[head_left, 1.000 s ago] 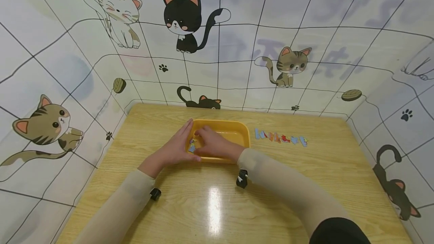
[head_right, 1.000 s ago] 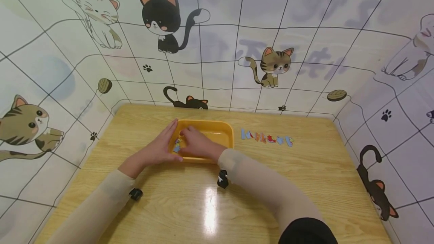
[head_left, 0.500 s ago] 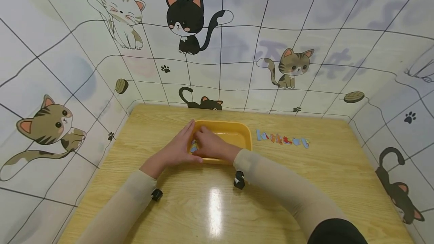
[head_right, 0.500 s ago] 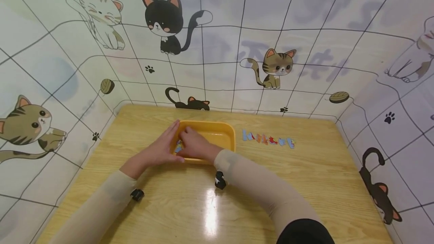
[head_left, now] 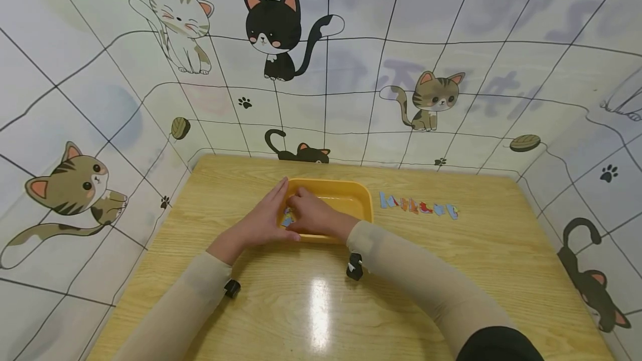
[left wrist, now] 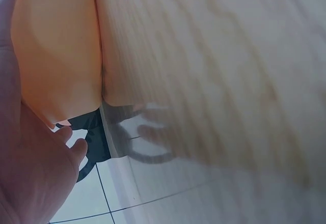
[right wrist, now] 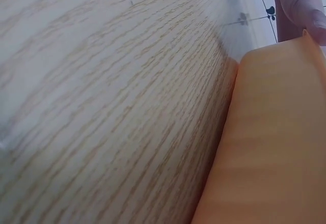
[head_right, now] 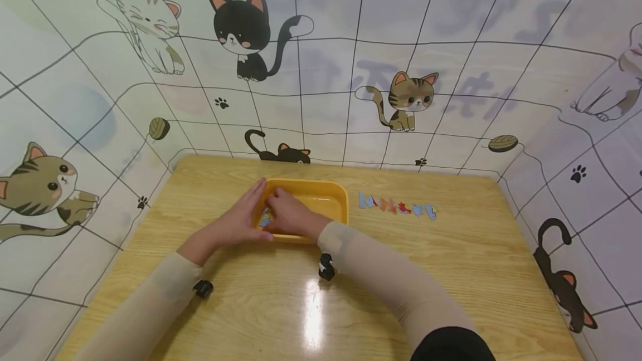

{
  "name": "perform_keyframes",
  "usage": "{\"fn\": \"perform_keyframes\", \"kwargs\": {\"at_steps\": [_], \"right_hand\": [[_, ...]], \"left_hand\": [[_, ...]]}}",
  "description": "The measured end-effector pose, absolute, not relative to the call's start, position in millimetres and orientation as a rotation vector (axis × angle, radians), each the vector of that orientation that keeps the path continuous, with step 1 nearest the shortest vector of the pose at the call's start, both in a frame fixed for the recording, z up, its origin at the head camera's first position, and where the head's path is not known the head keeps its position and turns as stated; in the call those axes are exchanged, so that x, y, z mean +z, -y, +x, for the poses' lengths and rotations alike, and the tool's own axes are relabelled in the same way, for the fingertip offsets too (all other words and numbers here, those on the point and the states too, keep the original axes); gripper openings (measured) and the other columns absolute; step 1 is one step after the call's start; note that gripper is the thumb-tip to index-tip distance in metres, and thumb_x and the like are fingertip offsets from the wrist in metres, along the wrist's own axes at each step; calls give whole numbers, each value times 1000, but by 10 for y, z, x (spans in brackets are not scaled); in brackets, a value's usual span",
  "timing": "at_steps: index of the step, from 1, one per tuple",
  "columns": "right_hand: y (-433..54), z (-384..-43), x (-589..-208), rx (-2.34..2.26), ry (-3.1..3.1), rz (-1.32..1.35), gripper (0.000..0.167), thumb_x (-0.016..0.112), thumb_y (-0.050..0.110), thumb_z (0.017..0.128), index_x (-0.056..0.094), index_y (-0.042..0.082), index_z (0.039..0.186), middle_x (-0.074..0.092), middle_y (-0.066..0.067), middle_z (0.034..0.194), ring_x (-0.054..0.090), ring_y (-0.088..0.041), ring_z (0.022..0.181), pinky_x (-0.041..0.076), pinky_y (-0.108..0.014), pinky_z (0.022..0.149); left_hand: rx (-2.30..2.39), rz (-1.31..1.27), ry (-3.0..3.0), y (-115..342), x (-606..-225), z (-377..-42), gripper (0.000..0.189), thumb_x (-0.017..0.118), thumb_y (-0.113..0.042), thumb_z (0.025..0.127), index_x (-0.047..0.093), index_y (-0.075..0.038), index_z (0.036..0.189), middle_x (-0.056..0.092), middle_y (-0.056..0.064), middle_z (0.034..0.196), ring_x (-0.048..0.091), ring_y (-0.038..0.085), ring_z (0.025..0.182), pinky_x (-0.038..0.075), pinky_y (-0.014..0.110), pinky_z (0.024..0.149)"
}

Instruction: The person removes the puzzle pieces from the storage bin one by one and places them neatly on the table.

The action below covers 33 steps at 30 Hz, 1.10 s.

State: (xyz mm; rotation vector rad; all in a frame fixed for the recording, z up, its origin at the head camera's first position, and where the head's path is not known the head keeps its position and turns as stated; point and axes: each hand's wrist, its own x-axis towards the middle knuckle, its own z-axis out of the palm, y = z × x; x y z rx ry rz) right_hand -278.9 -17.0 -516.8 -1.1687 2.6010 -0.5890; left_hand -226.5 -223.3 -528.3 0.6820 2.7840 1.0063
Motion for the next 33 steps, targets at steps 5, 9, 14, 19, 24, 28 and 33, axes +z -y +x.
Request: {"fn": "perform_keyframes", "kwargs": {"at_steps": [5,9,14,19,24,28,33], "right_hand": [[156,-2803,-5172,-603,-2579,-1167,66,93,35,90,70,3,143,59,-12,135,59,-22,115,54,-34,104],[144,-2820,-5189,-607,-2566,-1179,66,93,35,90,71,4,144,59,-10,133,58,-20,115,53,-31,103],[138,-2826,-5198,-622,-2563,-1194,65,94,32,89,71,2,143,60,-11,133,58,-21,114,53,-32,103],[133,-2822,-5190,-626,-2574,-1174,67,94,33,88,70,1,142,61,-13,136,59,-21,115,54,-33,104],[109,-2839,-5170,-656,-2591,-1085,74,93,38,87,66,1,145,66,-11,139,64,-22,118,55,-35,108],[45,-2870,-5176,-713,-2590,-1028,77,93,36,88,63,0,148,69,-12,143,66,-25,126,52,-39,114],[-73,-2902,-5163,-748,-2583,-999,78,94,36,89,61,0,150,69,-11,144,65,-25,130,50,-40,117]], "left_hand": [[1003,679,-2778,2237,-5285,-2268,148,92,-69,80,1,-5,178,-5,6,186,3,32,171,20,58,134],[1014,680,-2769,2244,-5290,-2271,147,92,-69,81,1,-6,178,-7,2,186,2,32,171,20,58,134],[1017,679,-2766,2249,-5288,-2267,147,91,-71,81,0,-7,178,-8,0,186,2,31,171,20,57,134],[1016,676,-2769,2249,-5286,-2265,147,92,-69,81,0,-7,178,-7,0,186,2,31,171,20,58,134],[1002,674,-2779,2244,-5289,-2274,148,93,-68,80,1,-7,178,-4,4,187,3,31,171,19,56,134],[1000,672,-2782,2243,-5291,-2276,148,93,-69,80,2,-6,178,-1,9,187,4,32,171,18,56,135],[1003,675,-2780,2247,-5284,-2277,148,91,-71,80,2,-5,178,-1,12,186,5,34,171,19,57,134]]}}
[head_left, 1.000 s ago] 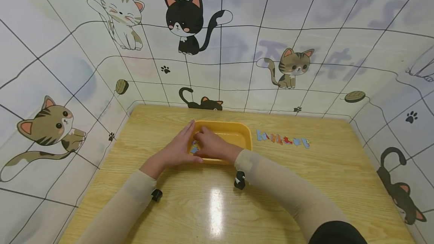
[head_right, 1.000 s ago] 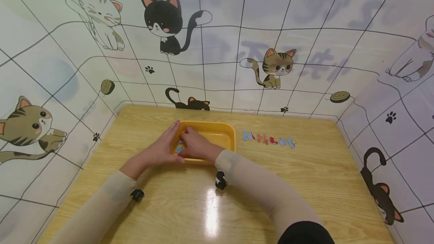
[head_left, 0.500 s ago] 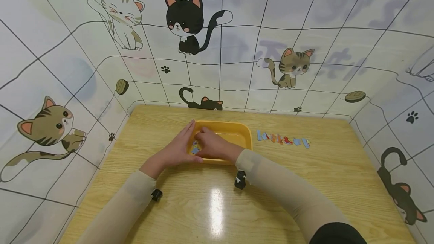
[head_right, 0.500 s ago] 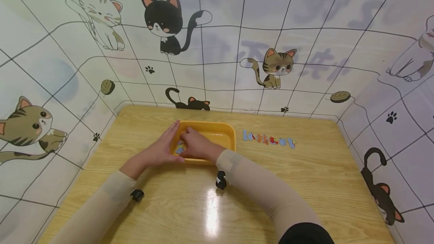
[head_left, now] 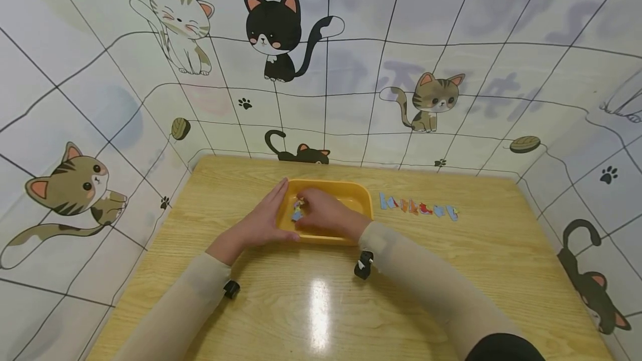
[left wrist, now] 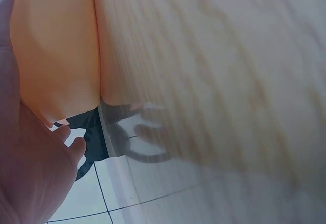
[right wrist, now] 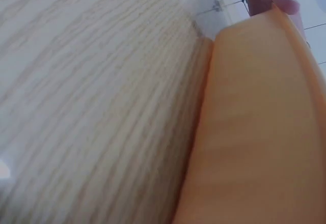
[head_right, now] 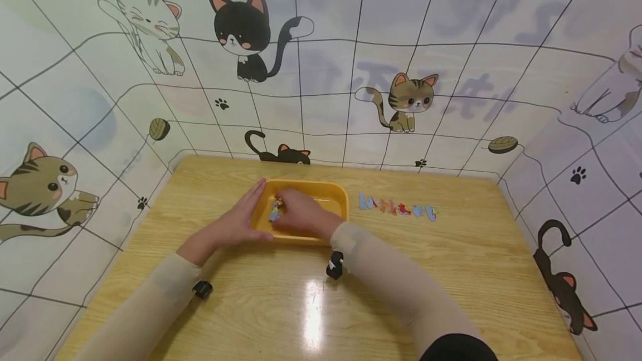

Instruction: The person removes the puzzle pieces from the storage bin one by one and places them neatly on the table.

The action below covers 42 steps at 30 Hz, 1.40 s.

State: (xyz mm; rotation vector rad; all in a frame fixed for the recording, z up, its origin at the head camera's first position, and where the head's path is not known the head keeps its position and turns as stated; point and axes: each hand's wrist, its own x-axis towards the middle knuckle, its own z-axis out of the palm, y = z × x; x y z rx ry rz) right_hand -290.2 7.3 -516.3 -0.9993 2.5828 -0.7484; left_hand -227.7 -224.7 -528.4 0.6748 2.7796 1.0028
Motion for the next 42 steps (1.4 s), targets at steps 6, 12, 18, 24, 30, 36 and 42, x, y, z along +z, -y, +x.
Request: {"fn": "perform_keyframes", "kwargs": {"at_steps": [6,12,18,24,30,36,42], "right_hand": [[-200,-2903,-5081,-849,-2558,-986,77,94,34,91,60,0,151,69,-11,140,65,-26,126,51,-42,116],[-387,-2847,-4982,-975,-2511,-925,81,94,36,92,56,4,157,67,-7,140,65,-22,113,56,-41,103],[-597,-2808,-4882,-1039,-2521,-947,80,92,35,94,55,2,158,64,-8,136,60,-20,90,56,-37,80],[-814,-2785,-4811,-1025,-2623,-1000,79,92,36,94,58,2,156,64,-7,132,60,-21,95,54,-38,79],[-999,-2759,-4741,-1038,-2677,-1029,78,94,33,93,59,3,156,66,-5,131,60,-20,95,53,-39,78],[-1210,-2681,-4647,-1034,-2683,-986,78,93,33,94,58,5,158,66,-4,133,59,-20,96,52,-40,77],[-1435,-2643,-4627,-1053,-2691,-954,79,93,32,93,58,5,158,66,-3,134,59,-21,97,53,-39,76]], "left_hand": [[995,670,-2785,2238,-5268,-2279,149,91,-73,79,2,-5,178,-1,10,187,6,34,171,19,55,134],[1005,651,-2785,2237,-5277,-2289,150,92,-71,78,2,-4,178,-1,11,186,7,35,171,20,56,134],[996,645,-2791,2229,-5275,-2287,150,92,-72,78,1,-6,178,-2,10,186,7,34,171,19,55,134],[974,630,-2800,2217,-5266,-2280,151,93,-71,77,1,-7,178,-3,7,187,7,34,171,18,54,135],[962,624,-2803,2210,-5264,-2276,151,93,-70,77,0,-8,178,-3,8,187,6,33,171,17,54,135],[970,636,-2801,2216,-5269,-2274,151,94,-70,77,1,-7,178,-2,11,186,6,33,171,17,54,135],[985,647,-2800,2218,-5274,-2268,150,93,-71,78,2,-5,178,0,13,186,6,34,171,18,57,134]]}}
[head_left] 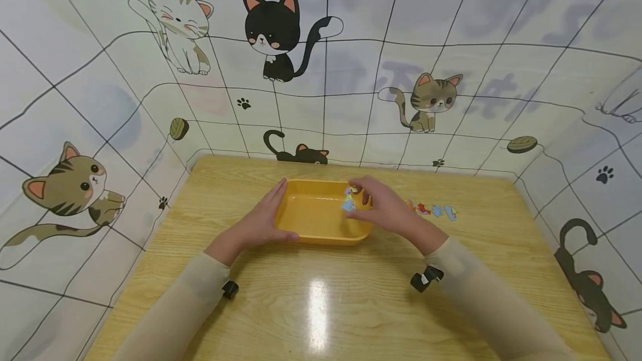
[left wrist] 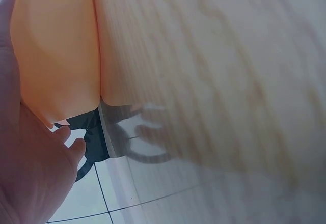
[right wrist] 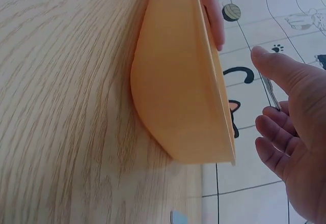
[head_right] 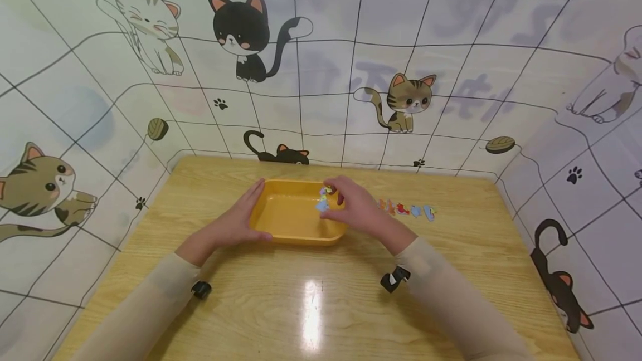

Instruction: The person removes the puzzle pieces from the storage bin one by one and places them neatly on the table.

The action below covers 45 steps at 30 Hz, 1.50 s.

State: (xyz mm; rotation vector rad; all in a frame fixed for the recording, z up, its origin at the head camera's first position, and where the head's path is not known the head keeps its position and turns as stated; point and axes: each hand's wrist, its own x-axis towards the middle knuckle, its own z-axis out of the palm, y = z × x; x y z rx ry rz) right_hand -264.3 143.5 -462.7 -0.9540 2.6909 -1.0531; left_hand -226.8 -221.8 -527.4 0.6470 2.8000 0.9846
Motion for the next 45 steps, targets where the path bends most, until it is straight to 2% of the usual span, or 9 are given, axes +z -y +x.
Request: {"fn": "perform_keyframes", "kwargs": {"at_steps": [4,9,17,21,27,31,38,45], "right_hand": [[-1572,-2647,-4650,-1058,-2710,-949,80,95,34,91,59,6,157,66,-2,128,61,-21,95,54,-38,74],[-1760,-2648,-4669,-1106,-2712,-935,79,96,31,91,59,7,157,66,-4,130,62,-27,95,54,-39,75],[-2094,-2640,-4698,-1152,-2746,-965,75,96,17,90,60,3,154,66,-13,122,61,-27,94,57,-45,80],[-2269,-2630,-4742,-1168,-2770,-955,73,96,12,89,60,1,153,65,-15,122,62,-29,94,57,-41,77],[-2547,-2606,-4802,-1155,-2839,-926,73,95,13,90,59,-1,152,64,-16,123,62,-32,93,56,-34,75],[-2710,-2590,-4831,-1137,-2863,-871,73,93,13,92,58,0,154,63,-17,125,63,-37,95,57,-36,77],[-2956,-2574,-4883,-1045,-2935,-784,74,92,17,94,55,-1,156,60,-18,125,60,-35,96,54,-32,74],[-3149,-2580,-4913,-966,-3022,-737,74,93,18,93,57,0,154,58,-18,124,60,-33,101,50,-34,76]], "left_hand": [[983,645,-2806,2223,-5281,-2266,149,92,-72,78,2,-6,178,0,12,186,7,34,171,19,57,134],[986,642,-2801,2224,-5284,-2259,149,91,-72,79,2,-6,178,-1,12,186,7,35,171,18,58,134],[963,626,-2807,2225,-5290,-2266,150,90,-75,77,1,-9,178,-2,9,187,6,32,171,18,54,135],[960,635,-2810,2224,-5289,-2264,150,91,-74,78,2,-8,178,-1,10,187,6,33,171,18,55,135],[949,644,-2820,2227,-5304,-2273,150,91,-73,78,2,-6,178,-1,11,187,7,34,171,19,56,134],[946,640,-2819,2232,-5314,-2273,150,90,-75,78,1,-7,178,-2,10,187,6,33,171,18,55,135],[962,648,-2816,2230,-5314,-2274,149,91,-73,78,3,-6,178,-1,10,187,7,34,171,18,56,135],[937,644,-2826,2227,-5311,-2272,150,89,-76,78,2,-6,178,-2,9,187,6,32,171,18,54,135]]}}
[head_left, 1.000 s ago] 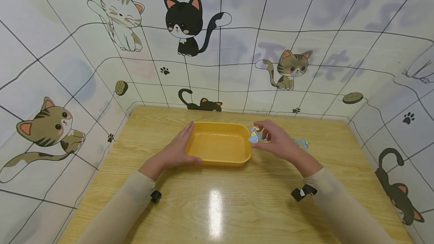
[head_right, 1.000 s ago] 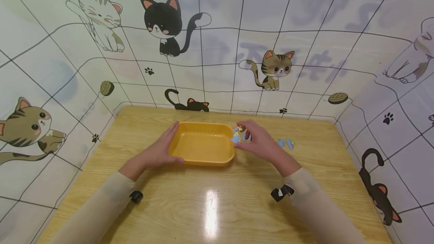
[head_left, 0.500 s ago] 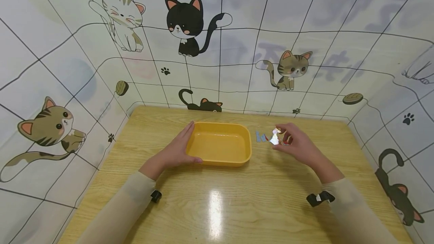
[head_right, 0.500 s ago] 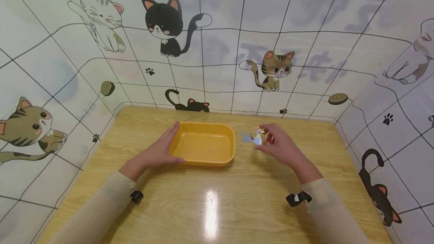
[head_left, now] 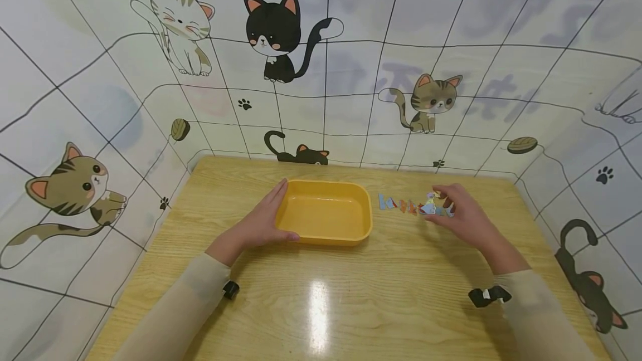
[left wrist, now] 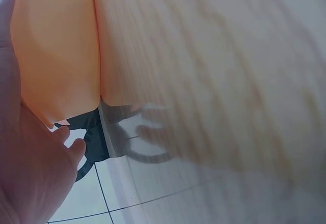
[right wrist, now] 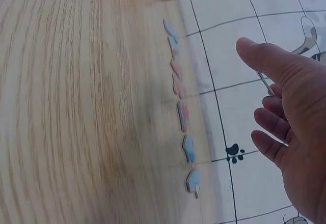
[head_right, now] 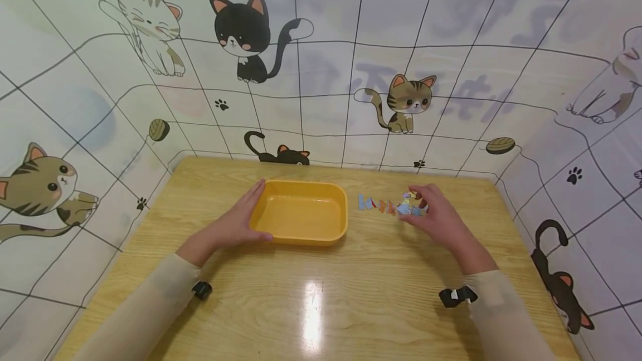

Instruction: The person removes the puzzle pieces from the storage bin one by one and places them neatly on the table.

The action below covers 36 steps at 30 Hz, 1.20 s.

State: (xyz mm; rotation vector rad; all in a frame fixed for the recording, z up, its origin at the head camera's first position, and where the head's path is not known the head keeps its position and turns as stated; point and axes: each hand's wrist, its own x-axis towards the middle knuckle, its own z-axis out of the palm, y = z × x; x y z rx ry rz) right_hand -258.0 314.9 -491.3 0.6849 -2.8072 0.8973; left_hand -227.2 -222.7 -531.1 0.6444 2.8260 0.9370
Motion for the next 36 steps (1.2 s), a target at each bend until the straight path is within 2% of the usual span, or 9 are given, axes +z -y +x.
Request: {"fn": "perform_keyframes", "kwargs": {"at_steps": [7,14,24,29,36], "right_hand": [[-3348,-2609,-4936,855,2843,631,75,94,22,93,57,-1,154,57,-19,124,60,-36,103,51,-36,76],[-3576,-2627,-5006,778,2869,589,74,94,22,92,58,-3,152,56,-18,122,58,-32,104,51,-39,76],[-3885,-2648,-5029,781,2946,586,72,92,19,93,57,-7,151,59,-22,124,59,-33,103,51,-29,75],[-3992,-2692,-5013,826,3020,604,72,89,19,96,55,-10,152,58,-24,126,60,-36,105,53,-32,75],[-4119,-2746,-5070,850,3099,552,75,91,22,96,54,-11,152,60,-28,126,64,-40,107,55,-42,82]], "left_hand": [[934,638,-2823,2215,-5310,-2280,150,88,-78,78,1,-9,178,-3,7,187,6,30,171,19,53,135],[942,636,-2821,2196,-5308,-2294,152,90,-77,76,0,-10,179,-5,5,187,6,31,171,19,54,135],[931,626,-2823,2202,-5310,-2288,152,90,-76,77,0,-8,178,-2,9,187,6,32,171,19,55,135],[934,598,-2823,2221,-5299,-2261,152,91,-76,76,1,-9,179,-2,8,187,7,32,171,19,55,135],[947,602,-2811,2216,-5283,-2257,151,91,-75,76,1,-9,179,-3,6,187,6,30,171,18,53,135]]}}
